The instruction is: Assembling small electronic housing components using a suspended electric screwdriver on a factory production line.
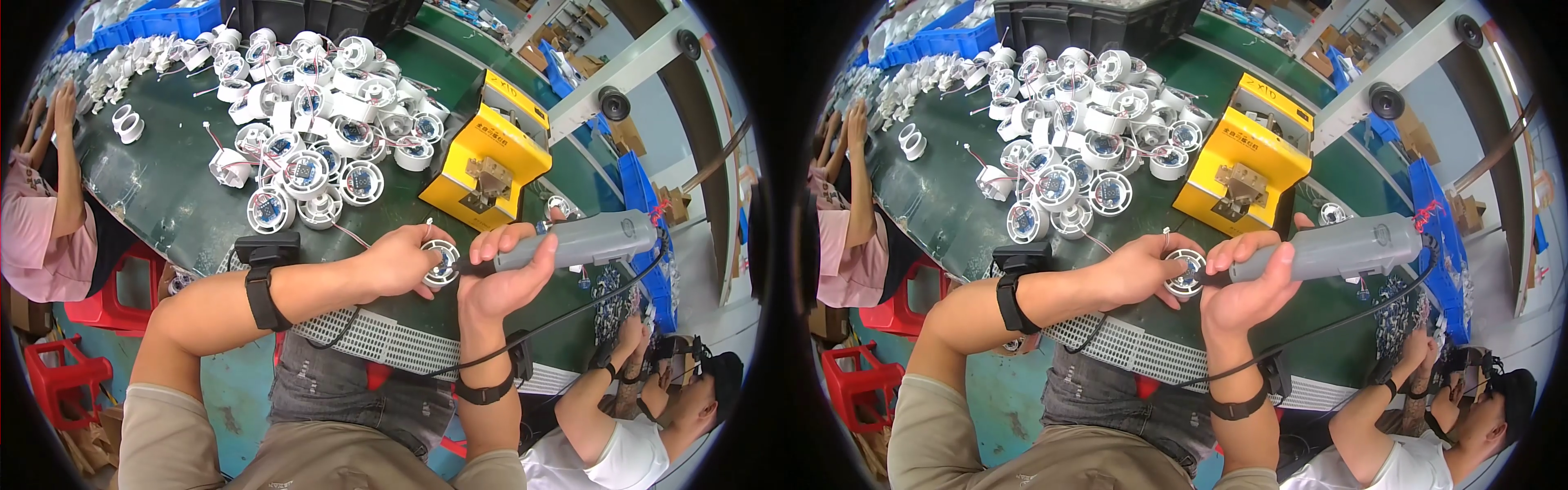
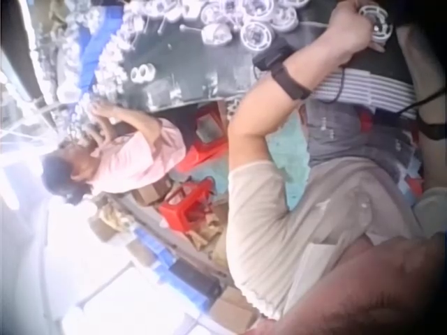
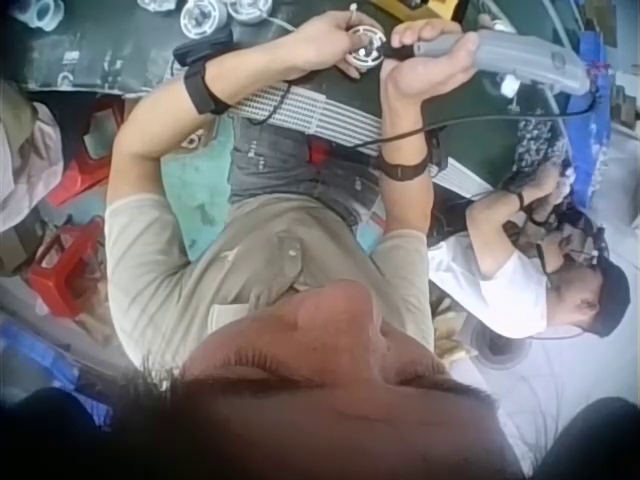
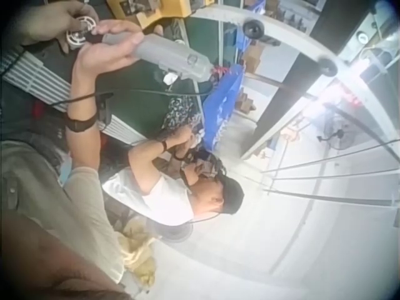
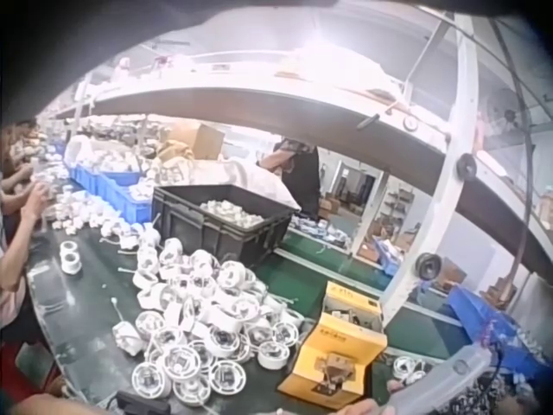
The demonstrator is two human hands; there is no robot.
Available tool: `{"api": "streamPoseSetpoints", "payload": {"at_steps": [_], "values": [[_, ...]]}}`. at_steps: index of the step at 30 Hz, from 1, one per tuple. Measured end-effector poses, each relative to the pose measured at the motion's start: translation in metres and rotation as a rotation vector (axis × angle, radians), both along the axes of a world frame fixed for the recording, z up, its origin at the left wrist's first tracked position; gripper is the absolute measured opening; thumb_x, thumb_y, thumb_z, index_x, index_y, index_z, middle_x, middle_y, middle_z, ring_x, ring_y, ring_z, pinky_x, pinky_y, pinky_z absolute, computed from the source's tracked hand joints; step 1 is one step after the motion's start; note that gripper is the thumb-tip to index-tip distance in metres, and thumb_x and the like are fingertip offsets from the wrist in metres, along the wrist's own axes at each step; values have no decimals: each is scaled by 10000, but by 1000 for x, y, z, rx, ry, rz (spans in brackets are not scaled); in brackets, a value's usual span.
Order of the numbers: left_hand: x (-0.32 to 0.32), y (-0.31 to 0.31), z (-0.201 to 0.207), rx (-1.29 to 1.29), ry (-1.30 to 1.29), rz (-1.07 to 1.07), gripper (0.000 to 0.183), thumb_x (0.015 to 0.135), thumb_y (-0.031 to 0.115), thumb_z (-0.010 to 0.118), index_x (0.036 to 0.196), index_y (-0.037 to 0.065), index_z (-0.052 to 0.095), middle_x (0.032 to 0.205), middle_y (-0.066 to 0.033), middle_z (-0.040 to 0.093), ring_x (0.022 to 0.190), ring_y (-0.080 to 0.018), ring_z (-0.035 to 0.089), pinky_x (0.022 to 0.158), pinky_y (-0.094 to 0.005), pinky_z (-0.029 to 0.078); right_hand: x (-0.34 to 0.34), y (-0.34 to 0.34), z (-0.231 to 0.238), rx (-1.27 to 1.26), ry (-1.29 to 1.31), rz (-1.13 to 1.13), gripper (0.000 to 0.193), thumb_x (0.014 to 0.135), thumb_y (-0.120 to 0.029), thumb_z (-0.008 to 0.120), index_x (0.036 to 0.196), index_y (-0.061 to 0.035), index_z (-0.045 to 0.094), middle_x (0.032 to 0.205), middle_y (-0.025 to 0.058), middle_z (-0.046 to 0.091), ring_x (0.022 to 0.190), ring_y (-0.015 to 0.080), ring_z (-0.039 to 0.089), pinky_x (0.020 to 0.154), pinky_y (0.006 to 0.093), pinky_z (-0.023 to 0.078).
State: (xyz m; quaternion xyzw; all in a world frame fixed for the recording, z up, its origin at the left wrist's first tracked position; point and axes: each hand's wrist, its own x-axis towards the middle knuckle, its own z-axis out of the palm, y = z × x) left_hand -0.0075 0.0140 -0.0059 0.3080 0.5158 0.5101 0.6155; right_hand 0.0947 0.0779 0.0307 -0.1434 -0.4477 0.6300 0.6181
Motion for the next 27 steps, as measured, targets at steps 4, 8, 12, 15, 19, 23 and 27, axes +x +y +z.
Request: {"api": "streamPoseSetpoints", "payload": {"at_steps": [4, 8, 12, 15, 19, 23, 27], "values": [[0, -1, 2, -6, 26, 16, 289, 968, 96, 464, 1225, -24, 520, 1058, -120, 601, 882, -159, 635, 702, -278, 595, 0, -2, 0, 48, -25, 0, 473, 973, -291, 410, 1342, -31, 269, 671, 66, 452, 472, 143, 460, 411, 281, 434], [1, -3, 5, -13, 54, 40, 310, 963, 88, 470, 1243, -42, 504, 1071, -132, 595, 879, -167, 639, 709, -275, 599, 1, -4, 0, 94, -40, 21, 477, 969, -270, 410, 1346, -24, 251, 673, 73, 455, 473, 148, 473, 413, 281, 443], [2, -3, 2, 33, 62, 48, 345, 956, 85, 478, 1263, -73, 478, 1095, -151, 581, 878, -181, 642, 727, -275, 602, 2, -3, -1, 134, -42, 31, 482, 963, -255, 424, 1344, -18, 249, 672, 76, 458, 477, 152, 486, 419, 281, 452], [3, -2, -2, 49, 57, 44, 364, 949, 81, 489, 1272, -85, 465, 1105, -159, 575, 886, -183, 640, 730, -275, 602, 3, -3, -1, 142, -57, 18, 487, 958, -251, 437, 1343, -17, 251, 669, 76, 458, 477, 153, 486, 421, 283, 454], [1, -4, 3, 34, 60, 38, 381, 939, 73, 508, 1281, -86, 457, 1103, -158, 574, 924, -180, 630, 734, -277, 604, 2, -2, -2, 135, -47, 21, 485, 956, -243, 442, 1341, -15, 254, 668, 76, 459, 478, 155, 489, 422, 284, 456], [2, -2, 1, 40, 58, 39, 374, 935, 62, 511, 1277, -82, 462, 1098, -148, 579, 937, -178, 628, 741, -279, 605, 3, -1, -2, 151, -92, -5, 465, 972, -268, 416, 1355, -46, 274, 671, 63, 451, 485, 143, 462, 433, 280, 437], [2, -1, -1, 41, 44, 50, 377, 926, 43, 520, 1277, -81, 462, 1102, -139, 583, 941, -177, 629, 751, -282, 606, 3, 0, -4, 160, -56, 24, 477, 957, -225, 445, 1345, -20, 257, 680, 77, 463, 489, 153, 492, 437, 285, 465]]}}
